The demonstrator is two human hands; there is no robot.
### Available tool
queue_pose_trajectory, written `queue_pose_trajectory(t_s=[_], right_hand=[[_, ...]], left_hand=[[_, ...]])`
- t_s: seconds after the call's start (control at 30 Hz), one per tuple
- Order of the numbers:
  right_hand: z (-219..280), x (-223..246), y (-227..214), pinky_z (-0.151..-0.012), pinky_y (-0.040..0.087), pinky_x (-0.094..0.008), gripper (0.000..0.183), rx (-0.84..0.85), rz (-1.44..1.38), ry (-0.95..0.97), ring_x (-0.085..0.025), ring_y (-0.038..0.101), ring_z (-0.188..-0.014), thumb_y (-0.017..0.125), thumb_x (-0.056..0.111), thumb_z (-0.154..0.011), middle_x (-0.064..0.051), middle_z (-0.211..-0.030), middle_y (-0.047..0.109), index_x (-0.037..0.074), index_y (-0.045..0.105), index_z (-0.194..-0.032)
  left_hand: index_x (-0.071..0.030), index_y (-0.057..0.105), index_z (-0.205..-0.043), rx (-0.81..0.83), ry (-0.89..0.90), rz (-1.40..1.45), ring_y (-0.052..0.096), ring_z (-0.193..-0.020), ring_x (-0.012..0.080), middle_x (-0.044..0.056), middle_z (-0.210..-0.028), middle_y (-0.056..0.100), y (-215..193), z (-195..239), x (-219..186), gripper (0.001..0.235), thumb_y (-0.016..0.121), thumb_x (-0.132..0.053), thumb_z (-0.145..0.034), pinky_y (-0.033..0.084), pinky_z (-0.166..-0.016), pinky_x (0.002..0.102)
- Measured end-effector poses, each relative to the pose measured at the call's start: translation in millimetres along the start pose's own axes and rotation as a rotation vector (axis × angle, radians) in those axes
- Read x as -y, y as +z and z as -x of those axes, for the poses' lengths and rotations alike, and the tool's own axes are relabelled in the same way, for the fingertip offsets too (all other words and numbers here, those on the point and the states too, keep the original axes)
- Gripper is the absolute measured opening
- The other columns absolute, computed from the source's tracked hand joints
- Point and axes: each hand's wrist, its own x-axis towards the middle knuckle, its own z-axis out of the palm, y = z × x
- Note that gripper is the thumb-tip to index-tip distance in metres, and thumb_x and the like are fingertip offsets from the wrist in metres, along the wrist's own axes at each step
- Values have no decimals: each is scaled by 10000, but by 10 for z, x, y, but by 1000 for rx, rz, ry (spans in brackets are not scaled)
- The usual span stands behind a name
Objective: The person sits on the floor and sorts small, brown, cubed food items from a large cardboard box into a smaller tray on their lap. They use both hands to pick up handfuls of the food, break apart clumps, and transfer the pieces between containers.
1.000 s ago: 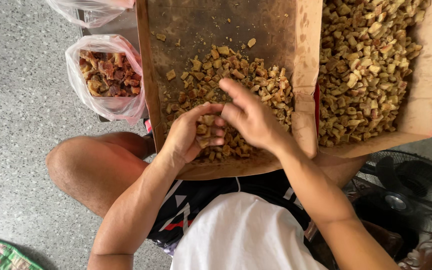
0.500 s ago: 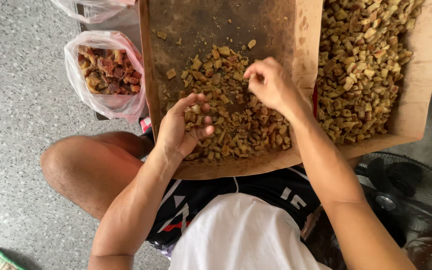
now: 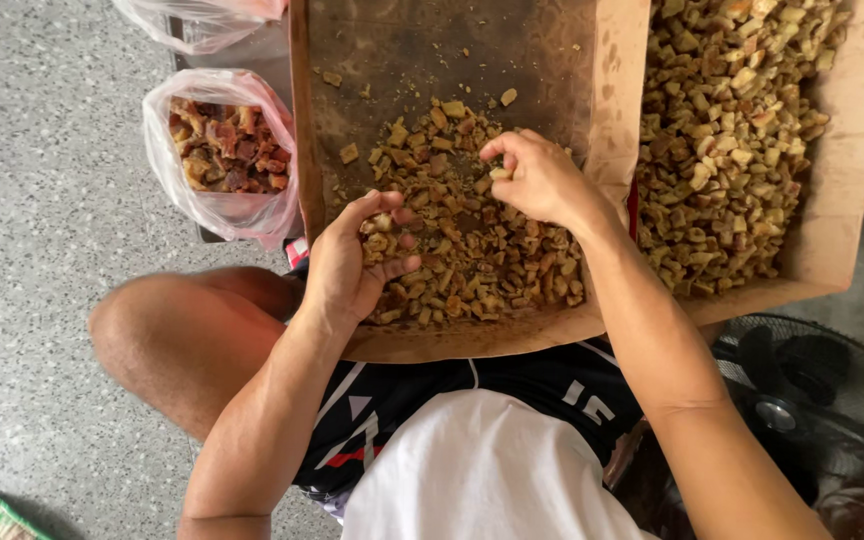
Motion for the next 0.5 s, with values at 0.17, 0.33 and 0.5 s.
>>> queue_pose_trajectory(t_s=[0.17, 0.33, 0.5], right_hand=[[-159, -26, -121, -620, 473, -305, 192, -10, -303, 31, -145, 721, -903, 567, 78, -987, -31, -1301, 708, 94, 709, -1114], [-796, 211, -103, -846, 580, -316, 229, -86, -32, -277, -210, 652, -1030, 680, 110, -970, -136, -1315, 646, 94, 688, -1198], [-1037, 242, -57, -802, 607, -340, 235, 75, 284, -304, -232, 639, -1025, 638, 78, -992, -160, -1255, 626, 108, 694, -1219]], left_hand=[[-82, 679, -1085, -3, 22, -8, 638, -806, 193, 56, -952, 665, 7, -8, -38, 278, 540, -313, -1017, 587, -647, 365], [-75, 677, -1079, -20, 42, -3, 638, -814, 194, 53, -951, 663, -2, -85, -17, 282, 549, -320, -1019, 589, -638, 363], [-83, 672, -1082, -11, 65, 0, 634, -811, 196, 60, -949, 661, -20, -137, -6, 272, 545, -316, -1022, 597, -642, 364]])
